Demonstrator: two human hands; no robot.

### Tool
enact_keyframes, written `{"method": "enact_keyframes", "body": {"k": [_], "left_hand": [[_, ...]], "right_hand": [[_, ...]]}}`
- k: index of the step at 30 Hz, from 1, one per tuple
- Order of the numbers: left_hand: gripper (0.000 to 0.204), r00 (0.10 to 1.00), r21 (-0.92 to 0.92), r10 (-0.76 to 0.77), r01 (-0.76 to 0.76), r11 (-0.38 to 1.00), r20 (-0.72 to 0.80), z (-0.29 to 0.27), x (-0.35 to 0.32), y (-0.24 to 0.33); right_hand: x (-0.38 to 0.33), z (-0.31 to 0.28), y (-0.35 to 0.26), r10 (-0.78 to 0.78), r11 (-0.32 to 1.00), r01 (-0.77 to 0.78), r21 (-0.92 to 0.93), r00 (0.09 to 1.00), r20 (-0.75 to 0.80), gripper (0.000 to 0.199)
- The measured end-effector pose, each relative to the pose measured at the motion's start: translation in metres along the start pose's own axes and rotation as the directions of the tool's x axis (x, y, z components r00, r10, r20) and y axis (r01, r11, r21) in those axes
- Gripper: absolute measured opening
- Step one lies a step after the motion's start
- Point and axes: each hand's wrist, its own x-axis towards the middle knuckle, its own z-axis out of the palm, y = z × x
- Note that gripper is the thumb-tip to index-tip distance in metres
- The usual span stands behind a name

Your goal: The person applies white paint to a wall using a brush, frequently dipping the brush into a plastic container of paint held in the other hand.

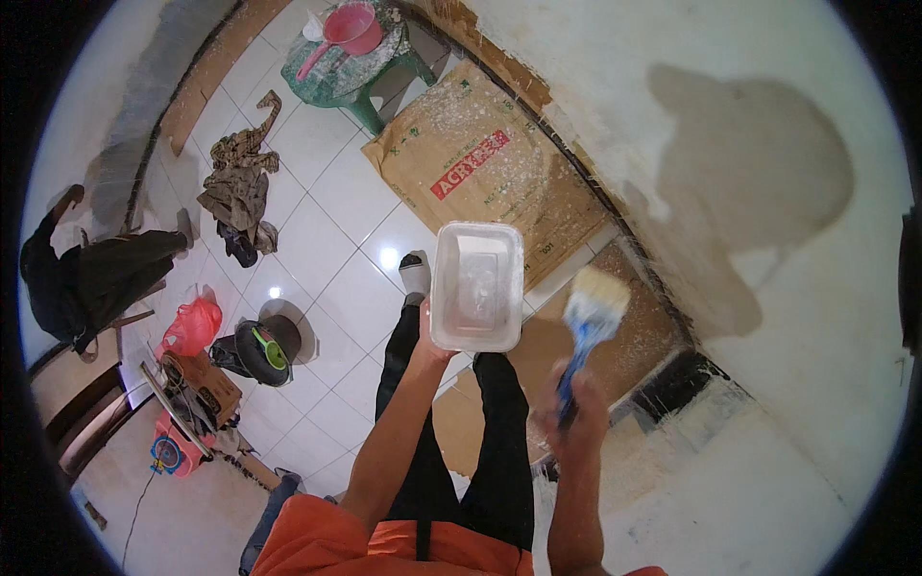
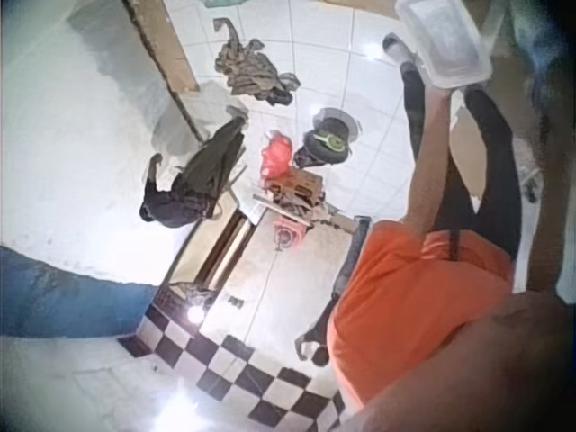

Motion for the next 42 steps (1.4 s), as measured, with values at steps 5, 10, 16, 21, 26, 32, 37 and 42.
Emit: {"method": "enact_keyframes", "body": {"k": [5, 10, 16, 21, 26, 32, 37, 42], "left_hand": [[0.048, 0.992, 0.217, 0.041, -0.014, 0.976, -0.122, 0.034, 0.010, 0.005], [0.055, 0.959, -0.183, -0.176, 0.218, 0.959, 0.223, -0.014, 0.021, 0.003], [0.063, 0.912, -0.269, -0.203, 0.308, 0.912, 0.356, -0.034, 0.023, 0.000], [0.063, 0.901, -0.198, -0.315, 0.382, 0.903, 0.299, -0.073, 0.020, 0.017], [0.057, 0.972, -0.221, -0.227, 0.234, 0.947, 0.056, -0.042, 0.018, 0.011], [0.058, 0.981, -0.082, -0.155, 0.165, 0.983, 0.118, -0.033, 0.027, 0.008], [0.060, 0.974, -0.053, -0.181, 0.190, 0.980, 0.138, -0.055, 0.040, 0.014], [0.063, 0.963, -0.218, -0.169, 0.215, 0.952, 0.210, -0.042, 0.038, 0.007]], "right_hand": [[-0.020, 0.057, 0.020, 0.354, 0.933, -0.354, 0.063, 0.935, 0.013, 0.030], [0.053, 0.073, 0.050, 0.332, 0.941, -0.320, 0.109, 0.935, -0.121, 0.033], [0.098, 0.068, 0.059, 0.272, 0.960, -0.244, 0.139, 0.932, -0.241, 0.028], [0.109, 0.063, 0.073, 0.324, 0.943, -0.291, 0.160, 0.911, -0.255, 0.027], [0.089, 0.069, 0.052, 0.425, 0.887, -0.360, 0.288, 0.880, -0.212, 0.026], [0.065, 0.071, 0.063, 0.378, 0.907, -0.326, 0.266, 0.909, -0.176, 0.024], [0.057, 0.064, 0.069, 0.321, 0.943, -0.297, 0.153, 0.931, -0.171, 0.024], [0.051, 0.058, 0.069, 0.275, 0.959, -0.257, 0.117, 0.942, -0.192, 0.022]]}}
